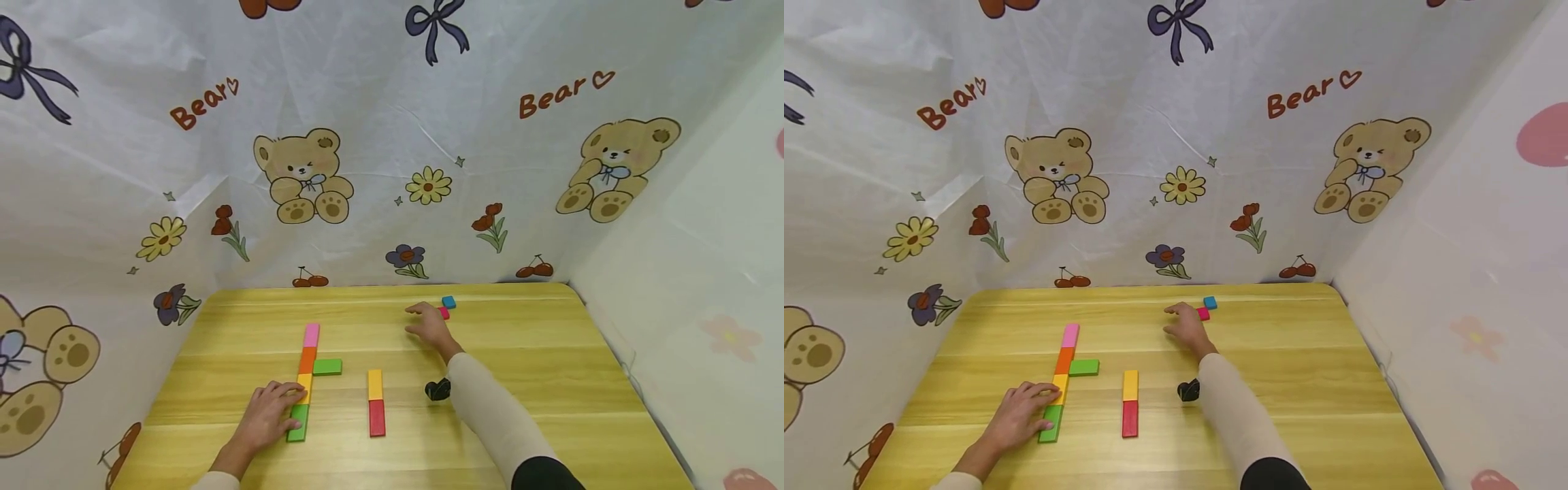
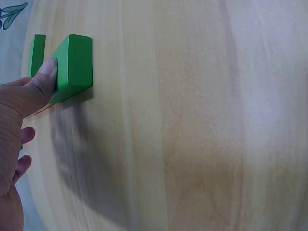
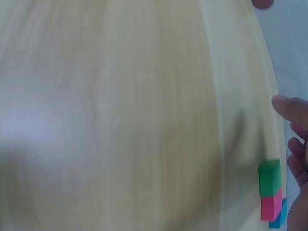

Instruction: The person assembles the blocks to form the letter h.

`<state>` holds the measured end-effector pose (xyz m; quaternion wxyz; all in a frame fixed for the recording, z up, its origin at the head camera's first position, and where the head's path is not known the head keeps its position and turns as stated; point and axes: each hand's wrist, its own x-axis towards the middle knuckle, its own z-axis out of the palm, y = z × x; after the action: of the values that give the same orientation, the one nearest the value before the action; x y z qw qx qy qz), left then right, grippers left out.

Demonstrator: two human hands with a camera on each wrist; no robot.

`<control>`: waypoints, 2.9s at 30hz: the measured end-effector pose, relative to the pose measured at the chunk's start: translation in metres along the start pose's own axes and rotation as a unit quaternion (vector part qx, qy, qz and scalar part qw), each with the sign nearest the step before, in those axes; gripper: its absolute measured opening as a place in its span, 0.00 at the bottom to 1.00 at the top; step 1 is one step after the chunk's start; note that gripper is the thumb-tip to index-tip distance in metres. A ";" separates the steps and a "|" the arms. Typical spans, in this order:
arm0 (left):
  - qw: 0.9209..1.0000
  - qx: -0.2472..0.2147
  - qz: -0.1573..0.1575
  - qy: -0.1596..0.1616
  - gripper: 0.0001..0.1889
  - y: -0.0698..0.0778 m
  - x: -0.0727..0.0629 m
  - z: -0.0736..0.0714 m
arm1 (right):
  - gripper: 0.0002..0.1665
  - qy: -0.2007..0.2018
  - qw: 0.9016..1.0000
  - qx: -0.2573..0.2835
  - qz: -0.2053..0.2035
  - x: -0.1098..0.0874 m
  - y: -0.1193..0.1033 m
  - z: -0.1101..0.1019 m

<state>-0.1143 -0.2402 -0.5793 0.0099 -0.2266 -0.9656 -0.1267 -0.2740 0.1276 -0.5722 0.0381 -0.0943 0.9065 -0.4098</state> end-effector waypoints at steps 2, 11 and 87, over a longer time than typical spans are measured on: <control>1.000 -0.002 -0.001 -0.001 0.30 0.000 0.000 0.000 | 0.23 0.001 1.000 -0.004 0.011 0.002 0.008 -0.008; 1.000 -0.002 -0.011 -0.009 0.31 0.002 0.000 -0.001 | 0.28 -0.031 0.998 -0.059 -0.014 0.011 0.036 -0.032; 1.000 0.000 -0.016 -0.027 0.30 0.002 0.002 -0.001 | 0.15 -0.037 0.998 -0.004 -0.060 -0.044 -0.006 0.018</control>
<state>-0.1149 -0.2375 -0.5779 -0.0183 -0.2144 -0.9691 -0.1209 -0.2274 0.1196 -0.5796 0.0463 -0.1635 0.8989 -0.4038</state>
